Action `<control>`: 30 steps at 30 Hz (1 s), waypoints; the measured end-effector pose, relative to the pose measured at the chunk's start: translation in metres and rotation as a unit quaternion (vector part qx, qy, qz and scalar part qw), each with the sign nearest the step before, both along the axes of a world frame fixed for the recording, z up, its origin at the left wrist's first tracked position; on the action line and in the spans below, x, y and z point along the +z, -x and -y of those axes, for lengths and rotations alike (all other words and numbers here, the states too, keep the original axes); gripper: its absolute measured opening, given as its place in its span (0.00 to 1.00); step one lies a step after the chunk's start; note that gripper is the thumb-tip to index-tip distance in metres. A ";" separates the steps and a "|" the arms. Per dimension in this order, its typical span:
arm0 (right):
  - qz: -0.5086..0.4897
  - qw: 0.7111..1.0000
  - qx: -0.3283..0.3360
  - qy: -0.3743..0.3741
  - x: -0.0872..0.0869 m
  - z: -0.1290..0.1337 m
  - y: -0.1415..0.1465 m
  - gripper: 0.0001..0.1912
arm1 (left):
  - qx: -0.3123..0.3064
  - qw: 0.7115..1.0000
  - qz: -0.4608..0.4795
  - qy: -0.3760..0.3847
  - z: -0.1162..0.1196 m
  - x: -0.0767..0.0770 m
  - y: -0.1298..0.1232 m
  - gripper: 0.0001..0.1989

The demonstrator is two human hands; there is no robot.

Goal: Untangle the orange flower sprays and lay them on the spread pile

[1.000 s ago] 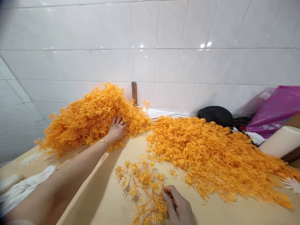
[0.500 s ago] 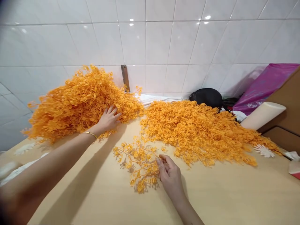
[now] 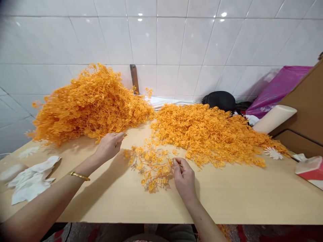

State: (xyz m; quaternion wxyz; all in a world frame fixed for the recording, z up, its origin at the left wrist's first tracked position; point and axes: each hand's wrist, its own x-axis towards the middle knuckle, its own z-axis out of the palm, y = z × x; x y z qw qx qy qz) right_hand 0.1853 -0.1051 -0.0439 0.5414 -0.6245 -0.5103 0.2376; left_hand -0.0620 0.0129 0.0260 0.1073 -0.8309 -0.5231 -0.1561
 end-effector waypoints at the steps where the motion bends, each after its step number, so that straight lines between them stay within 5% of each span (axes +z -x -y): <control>1: 0.004 1.000 -0.002 0.000 0.000 0.000 -0.001 0.16 | -0.005 1.000 0.026 0.008 0.004 -0.004 0.002 0.16; 6: 0.103 0.994 0.024 0.029 0.008 -0.009 -0.002 0.15 | 0.006 0.982 0.183 0.048 0.005 -0.003 -0.002 0.12; 10: 0.195 0.969 0.116 0.093 0.022 -0.030 0.005 0.11 | -0.017 0.956 0.285 0.062 -0.005 0.009 -0.026 0.11; 14: 0.157 0.967 0.178 0.091 0.040 -0.048 0.018 0.10 | -0.061 0.920 0.369 0.114 -0.007 0.014 -0.042 0.15; 20: 0.109 0.974 0.193 0.039 0.051 -0.066 0.026 0.09 | -0.114 0.863 0.443 0.212 -0.007 0.006 -0.029 0.16; 30: -0.009 0.966 0.255 -0.036 0.054 -0.100 0.040 0.10 | -0.136 0.899 0.362 0.208 -0.015 0.004 -0.050 0.15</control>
